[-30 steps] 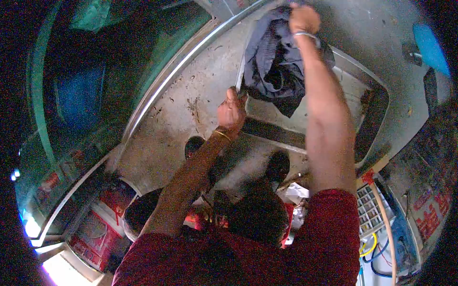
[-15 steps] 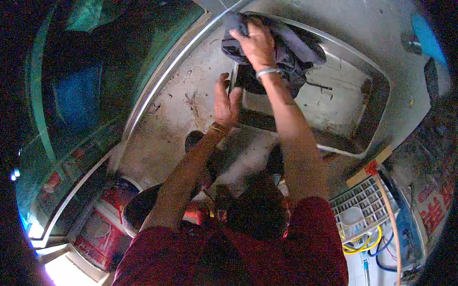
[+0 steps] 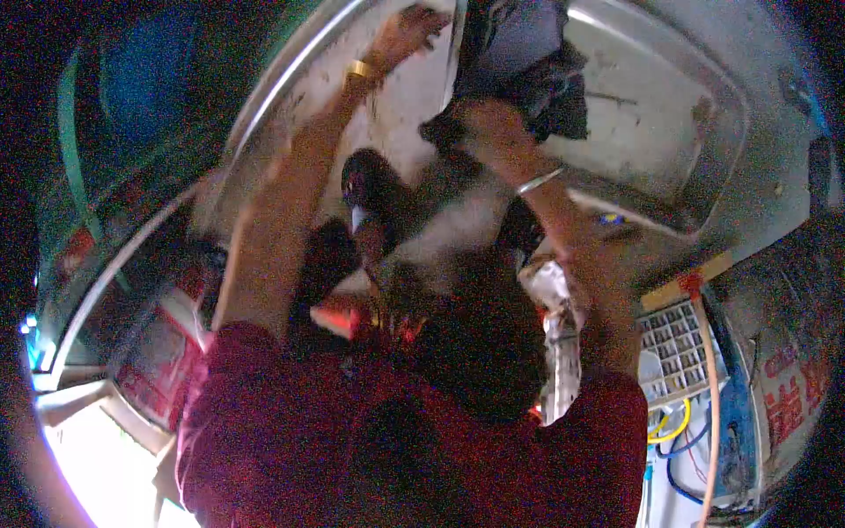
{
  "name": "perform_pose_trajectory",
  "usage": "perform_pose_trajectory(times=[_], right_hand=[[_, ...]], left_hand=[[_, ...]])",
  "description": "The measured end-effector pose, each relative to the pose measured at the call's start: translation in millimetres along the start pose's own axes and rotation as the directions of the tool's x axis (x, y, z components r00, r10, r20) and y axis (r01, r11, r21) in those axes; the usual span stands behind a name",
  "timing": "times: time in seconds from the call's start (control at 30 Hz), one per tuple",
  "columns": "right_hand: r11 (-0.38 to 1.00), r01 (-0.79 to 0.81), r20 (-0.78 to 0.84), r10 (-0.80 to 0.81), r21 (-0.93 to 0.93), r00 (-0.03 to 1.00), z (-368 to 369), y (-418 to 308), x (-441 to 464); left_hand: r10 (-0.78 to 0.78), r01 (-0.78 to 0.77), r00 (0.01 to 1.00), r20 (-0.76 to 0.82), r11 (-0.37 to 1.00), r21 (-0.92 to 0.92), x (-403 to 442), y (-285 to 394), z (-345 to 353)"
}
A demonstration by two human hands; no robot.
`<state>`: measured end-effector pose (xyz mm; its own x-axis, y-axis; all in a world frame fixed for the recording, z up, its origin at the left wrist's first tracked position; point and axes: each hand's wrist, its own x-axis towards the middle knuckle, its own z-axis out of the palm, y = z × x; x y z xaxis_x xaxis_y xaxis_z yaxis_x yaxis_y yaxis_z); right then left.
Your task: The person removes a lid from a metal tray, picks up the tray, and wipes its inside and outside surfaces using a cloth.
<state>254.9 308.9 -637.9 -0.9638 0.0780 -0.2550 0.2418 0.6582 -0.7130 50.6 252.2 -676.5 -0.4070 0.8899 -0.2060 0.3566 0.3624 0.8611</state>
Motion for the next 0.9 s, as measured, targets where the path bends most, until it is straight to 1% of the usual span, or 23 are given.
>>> perform_pose_trajectory(times=[0.03,0.07,0.1,0.17,0.2,0.23,0.27,0.3,0.33,0.4,0.43,0.47,0.5,0.57,0.6,0.63,0.67,0.7,0.73,0.77,0.8,0.87,0.9], right_hand=[[1.0,0.008,0.02,-0.008,0.014,1.0,-5.3,-6.4,-7.1],[0.985,-0.103,-0.163,0.125,0.141,0.979,-12.9,-8.9,-11.6],[0.942,-0.186,-0.321,0.273,0.278,0.907,-16.1,-11.3,-15.6],[0.941,-0.124,-0.37,0.242,0.315,0.897,-12.4,-18.5,-15.0],[0.935,-0.063,-0.436,0.222,0.35,0.872,-9.2,-21.9,-12.1],[0.933,-0.067,-0.44,0.229,0.353,0.868,-1.8,-26.7,-5.3],[0.985,-0.093,-0.377,0.141,0.144,0.915,10.9,-32.1,5.1],[0.993,-0.085,-0.287,0.06,-0.075,0.956,23.1,-33.7,12.8],[0.992,-0.043,-0.237,0.014,-0.117,0.971,37.5,-30.2,14.3],[0.991,-0.067,-0.233,0.038,-0.117,0.972,43.0,-29.2,-2.1],[0.989,-0.093,-0.232,0.064,-0.117,0.971,45.7,-24.9,-10.8],[0.985,-0.062,-0.324,0.006,-0.162,0.946,54.3,-13.1,-27.8],[0.984,-0.07,-0.316,0.015,-0.162,0.949,59.5,-5.7,-49.1],[0.946,-0.029,-0.262,-0.06,-0.323,0.963,57.0,4.1,-90.1],[0.944,-0.028,-0.253,-0.06,-0.329,0.966,50.2,4.4,-103.0],[0.932,-0.061,-0.207,-0.015,-0.358,0.978,43.0,3.1,-114.6],[0.917,-0.088,-0.17,0.022,-0.389,0.985,37.5,6.3,-120.3],[0.917,-0.081,-0.17,0.014,-0.39,0.985,33.6,17.9,-128.2],[0.907,-0.217,-0.159,0.17,-0.361,0.973,30.2,31.6,-142.3],[0.873,-0.353,-0.143,0.324,-0.335,0.935,27.1,34.2,-149.2],[0.872,-0.358,-0.145,0.328,-0.333,0.933,24.3,36.2,-151.0],[0.678,-0.73,-0.263,0.692,-0.083,0.673,3.9,38.0,-152.7],[0.682,-0.731,-0.217,0.713,-0.006,0.667,7.7,35.0,-151.9]], left_hand=[[-0.315,0.31,0.936,0.157,0.949,0.051,1.2,42.6,-12.1],[-0.414,0.383,0.879,0.237,0.909,0.166,9.5,77.8,-18.4],[-0.424,0.396,0.875,0.233,0.905,0.157,9.3,71.7,-9.8],[-0.402,0.349,0.873,0.276,0.91,0.223,25.1,45.1,2.6],[-0.255,0.035,0.9,0.353,0.85,0.526,32.9,36.2,8.7],[-0.253,0.028,0.898,0.36,0.849,0.527,36.4,27.0,18.4],[-0.16,-0.304,0.885,0.438,0.513,0.803,36.3,20.9,26.1],[-0.117,-0.536,0.837,0.535,0.024,0.844,34.2,16.6,32.0],[-0.124,-0.531,0.839,0.53,0.028,0.847,31.1,10.9,38.9],[0.004,-0.282,0.957,0.292,0.267,0.922,34.2,-10.6,48.7],[0.005,-0.279,0.958,0.287,0.262,0.924,36.8,-12.3,46.8],[-0.064,0.009,0.997,0.04,0.63,0.776,33.3,-0.3,46.8],[-0.232,0.279,0.959,-0.161,0.859,0.429,28.7,6.9,49.5],[-0.209,0.239,0.971,-0.115,0.825,0.512,33.9,-8.3,56.2],[0.086,0.015,0.993,-0.077,0.563,0.826,29.8,-20.3,59.8],[0.331,-0.136,0.94,0.08,0.15,0.979,27.6,-30.8,64.9],[0.211,-0.095,0.977,0.033,0.292,0.952,32.6,-33.7,67.5],[0.211,-0.089,0.977,0.027,0.288,0.953,32.5,-25.7,60.5],[0.102,0.036,0.986,-0.134,0.65,0.759,31.1,-17.2,55.4],[-0.061,0.161,0.969,-0.238,0.891,0.426,28.5,-11.5,52.5],[-0.059,0.157,0.971,-0.233,0.891,0.426,25.4,-6.3,47.7],[-0.031,0.167,0.959,-0.281,0.864,0.474,19.8,-13.7,53.7],[-0.025,0.179,0.953,-0.301,0.85,0.495,16.9,-20.4,59.6]])
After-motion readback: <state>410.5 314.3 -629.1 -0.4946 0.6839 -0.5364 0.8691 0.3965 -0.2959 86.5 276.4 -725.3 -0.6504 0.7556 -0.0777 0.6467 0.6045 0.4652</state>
